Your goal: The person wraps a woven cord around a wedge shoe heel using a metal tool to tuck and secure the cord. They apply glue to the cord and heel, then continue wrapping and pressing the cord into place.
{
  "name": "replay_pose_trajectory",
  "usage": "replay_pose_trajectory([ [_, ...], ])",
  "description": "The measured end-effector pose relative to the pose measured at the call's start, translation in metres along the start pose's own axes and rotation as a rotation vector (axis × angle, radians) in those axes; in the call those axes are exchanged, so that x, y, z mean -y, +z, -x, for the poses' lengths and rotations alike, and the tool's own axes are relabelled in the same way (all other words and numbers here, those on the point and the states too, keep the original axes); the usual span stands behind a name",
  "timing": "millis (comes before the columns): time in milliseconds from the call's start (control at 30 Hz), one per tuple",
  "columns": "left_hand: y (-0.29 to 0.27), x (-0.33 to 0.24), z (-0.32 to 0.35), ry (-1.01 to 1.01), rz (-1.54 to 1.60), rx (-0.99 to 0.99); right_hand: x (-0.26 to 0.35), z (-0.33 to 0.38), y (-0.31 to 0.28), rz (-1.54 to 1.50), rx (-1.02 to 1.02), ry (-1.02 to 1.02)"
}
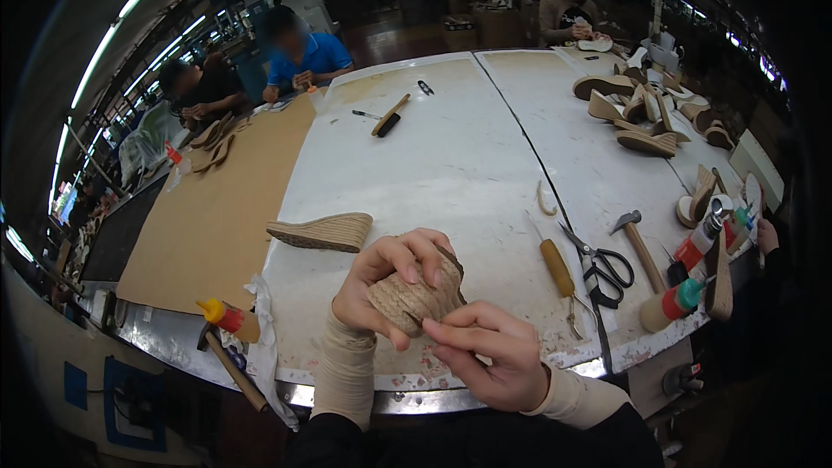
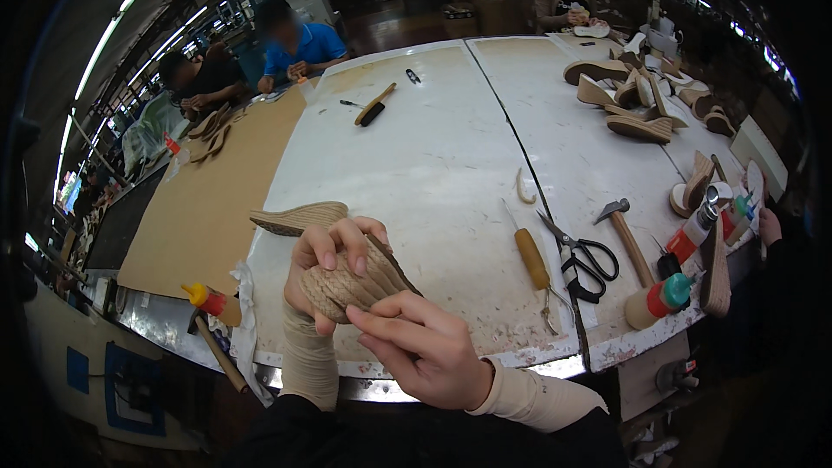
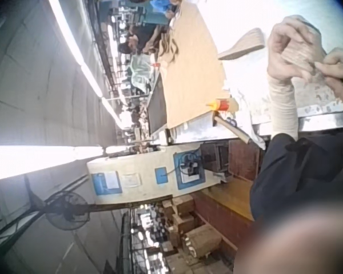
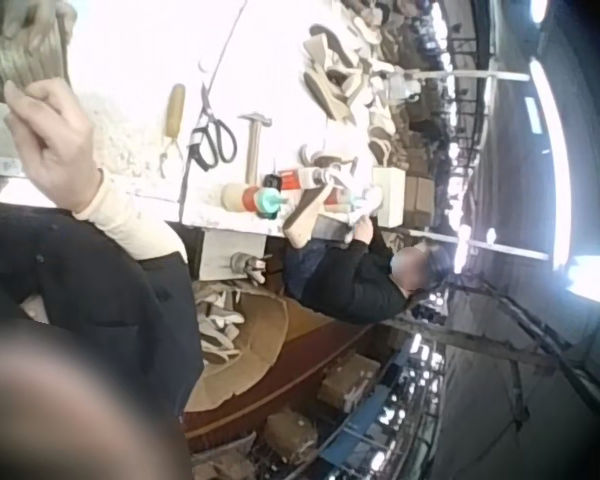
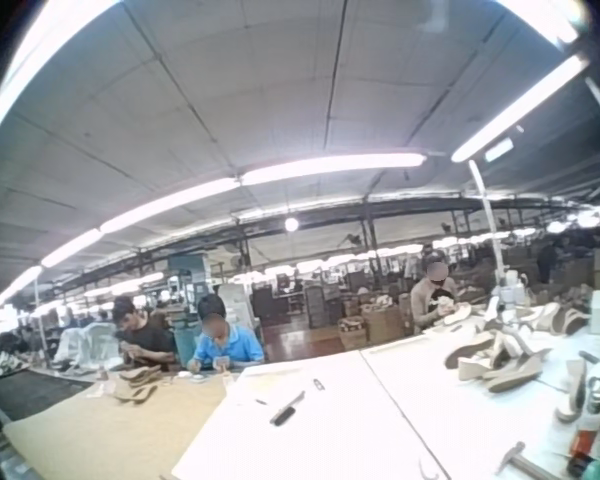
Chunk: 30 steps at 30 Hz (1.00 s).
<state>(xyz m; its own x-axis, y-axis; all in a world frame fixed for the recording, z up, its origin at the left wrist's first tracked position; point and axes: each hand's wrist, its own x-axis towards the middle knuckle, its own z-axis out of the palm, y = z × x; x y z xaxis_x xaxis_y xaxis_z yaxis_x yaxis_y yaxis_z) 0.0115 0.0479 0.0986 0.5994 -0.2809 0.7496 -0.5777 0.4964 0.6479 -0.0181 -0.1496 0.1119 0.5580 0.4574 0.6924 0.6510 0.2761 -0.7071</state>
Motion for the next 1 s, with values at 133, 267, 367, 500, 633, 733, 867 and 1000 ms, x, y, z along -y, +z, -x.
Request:
replay_pose_trajectory([
  [133,-0.001,0.001,-0.001,0.025,-0.026,0.001,-0.001,-0.001,0.003,-0.054,-0.008,0.025],
  [267,0.001,-0.002,-0.001,0.014,-0.045,0.008,0.0,-0.002,0.004,0.122,0.023,-0.078],
  [367,0.0,-0.003,0.0,-0.006,-0.114,0.018,-0.001,-0.003,0.003,0.305,0.03,-0.208],
  [500,-0.011,-0.002,0.002,-0.013,-0.141,0.043,-0.013,0.0,0.003,0.329,0.023,-0.256],
  [633,-0.025,0.001,0.008,0.04,0.081,-0.013,-0.028,0.017,0.002,0.231,0.03,-0.106],
  [733,-0.033,0.003,0.013,0.049,0.223,-0.016,-0.046,0.031,-0.017,0.295,-0.096,0.042],
  [867,-0.035,0.013,0.018,-0.015,0.323,-0.081,-0.078,0.047,-0.046,0.305,-0.267,0.192],
  [1000,-0.036,0.021,0.019,-0.047,0.408,-0.069,-0.103,0.067,-0.068,0.369,-0.333,0.259],
])
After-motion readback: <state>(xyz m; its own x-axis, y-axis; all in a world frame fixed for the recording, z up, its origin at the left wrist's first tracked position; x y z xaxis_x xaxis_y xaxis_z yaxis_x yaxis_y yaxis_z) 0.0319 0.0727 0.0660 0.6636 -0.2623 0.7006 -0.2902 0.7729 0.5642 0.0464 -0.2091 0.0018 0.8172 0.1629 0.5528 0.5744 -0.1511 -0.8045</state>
